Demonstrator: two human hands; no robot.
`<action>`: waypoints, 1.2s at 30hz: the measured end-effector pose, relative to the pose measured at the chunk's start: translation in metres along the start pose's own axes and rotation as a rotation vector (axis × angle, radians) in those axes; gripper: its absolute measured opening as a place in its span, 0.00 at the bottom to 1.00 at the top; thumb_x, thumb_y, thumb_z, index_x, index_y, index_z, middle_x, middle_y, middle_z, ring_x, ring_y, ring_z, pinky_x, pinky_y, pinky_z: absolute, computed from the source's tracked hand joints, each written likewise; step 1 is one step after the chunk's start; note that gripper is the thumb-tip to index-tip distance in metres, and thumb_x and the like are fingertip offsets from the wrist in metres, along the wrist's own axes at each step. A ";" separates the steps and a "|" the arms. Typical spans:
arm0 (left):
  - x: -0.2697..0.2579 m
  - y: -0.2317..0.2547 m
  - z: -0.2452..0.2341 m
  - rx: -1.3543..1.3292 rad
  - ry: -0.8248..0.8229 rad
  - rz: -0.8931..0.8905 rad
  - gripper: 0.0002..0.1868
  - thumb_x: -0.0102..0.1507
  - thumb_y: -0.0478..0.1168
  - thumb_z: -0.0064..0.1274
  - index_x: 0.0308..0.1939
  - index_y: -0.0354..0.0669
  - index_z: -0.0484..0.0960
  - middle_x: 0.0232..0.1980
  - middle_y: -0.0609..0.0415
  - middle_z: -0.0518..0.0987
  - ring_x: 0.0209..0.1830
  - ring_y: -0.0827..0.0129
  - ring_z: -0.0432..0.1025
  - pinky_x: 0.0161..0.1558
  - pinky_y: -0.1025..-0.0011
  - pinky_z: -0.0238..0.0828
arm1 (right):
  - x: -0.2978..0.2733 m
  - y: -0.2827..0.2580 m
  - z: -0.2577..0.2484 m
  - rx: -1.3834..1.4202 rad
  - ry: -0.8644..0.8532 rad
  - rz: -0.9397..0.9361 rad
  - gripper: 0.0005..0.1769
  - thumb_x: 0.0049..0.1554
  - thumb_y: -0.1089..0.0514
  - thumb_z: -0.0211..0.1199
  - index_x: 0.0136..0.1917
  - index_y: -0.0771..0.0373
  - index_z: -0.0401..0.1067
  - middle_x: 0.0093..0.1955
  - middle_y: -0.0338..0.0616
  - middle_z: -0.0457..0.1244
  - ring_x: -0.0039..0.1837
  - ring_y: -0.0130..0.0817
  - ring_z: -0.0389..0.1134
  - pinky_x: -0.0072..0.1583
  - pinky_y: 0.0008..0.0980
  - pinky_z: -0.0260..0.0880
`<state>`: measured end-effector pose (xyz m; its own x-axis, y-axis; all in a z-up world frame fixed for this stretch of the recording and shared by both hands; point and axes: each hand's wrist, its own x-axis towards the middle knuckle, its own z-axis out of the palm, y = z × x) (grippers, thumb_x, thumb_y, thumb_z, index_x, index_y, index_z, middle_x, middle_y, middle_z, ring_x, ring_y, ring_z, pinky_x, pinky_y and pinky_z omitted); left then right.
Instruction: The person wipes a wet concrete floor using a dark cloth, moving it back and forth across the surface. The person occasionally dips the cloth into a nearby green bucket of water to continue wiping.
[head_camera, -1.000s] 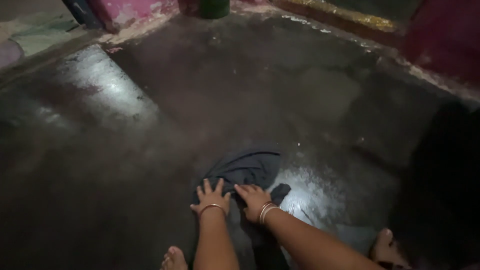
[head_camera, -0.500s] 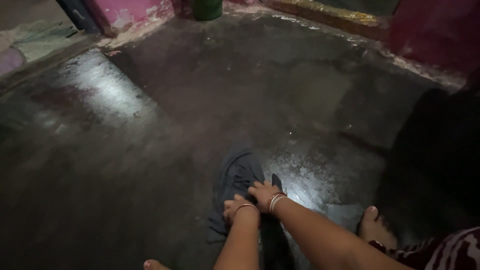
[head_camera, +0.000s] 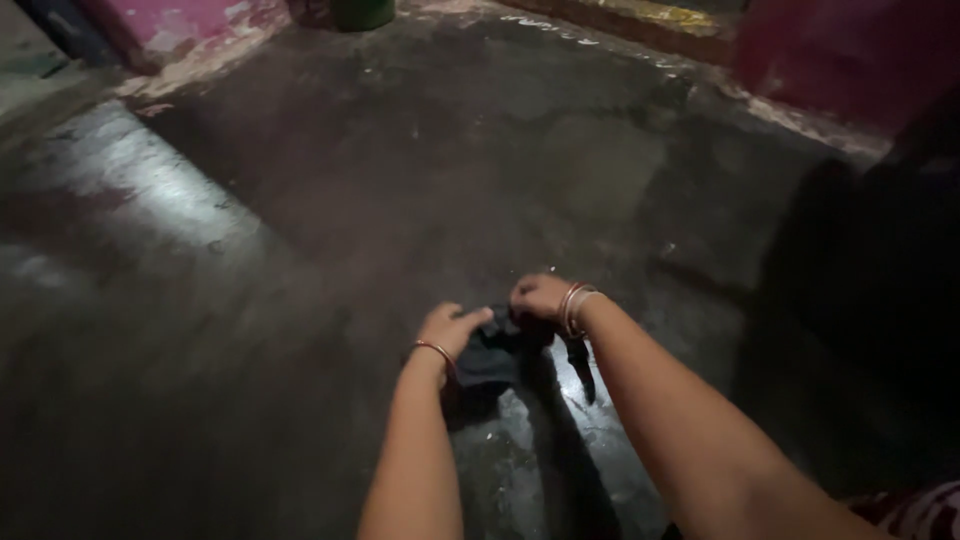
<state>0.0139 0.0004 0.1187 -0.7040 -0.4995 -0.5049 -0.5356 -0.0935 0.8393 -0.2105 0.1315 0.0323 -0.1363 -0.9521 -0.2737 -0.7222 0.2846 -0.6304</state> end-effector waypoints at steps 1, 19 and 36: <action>-0.002 0.014 -0.003 0.117 0.114 0.083 0.33 0.55 0.53 0.67 0.57 0.38 0.78 0.58 0.41 0.79 0.57 0.53 0.74 0.57 0.58 0.71 | -0.017 -0.038 -0.017 0.129 0.166 0.190 0.16 0.53 0.50 0.61 0.51 0.58 0.77 0.53 0.47 0.69 0.55 0.44 0.70 0.60 0.42 0.70; 0.077 -0.021 0.040 0.801 0.179 0.091 0.33 0.69 0.58 0.42 0.78 0.78 0.53 0.85 0.44 0.36 0.84 0.43 0.32 0.79 0.49 0.35 | 0.013 -0.053 0.029 -0.286 0.297 0.393 0.34 0.61 0.40 0.54 0.79 0.31 0.52 0.86 0.38 0.34 0.86 0.55 0.28 0.74 0.77 0.32; 0.066 0.000 0.124 1.118 -0.145 0.196 0.33 0.70 0.48 0.46 0.78 0.76 0.56 0.86 0.47 0.36 0.83 0.35 0.32 0.76 0.49 0.44 | -0.076 -0.051 0.021 -0.371 0.301 0.773 0.32 0.60 0.36 0.52 0.77 0.28 0.54 0.86 0.30 0.38 0.85 0.50 0.37 0.75 0.64 0.46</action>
<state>-0.0904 0.0738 0.0609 -0.8294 -0.3102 -0.4646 -0.4747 0.8299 0.2932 -0.1491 0.1916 0.0695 -0.8072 -0.5147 -0.2891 -0.5211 0.8513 -0.0607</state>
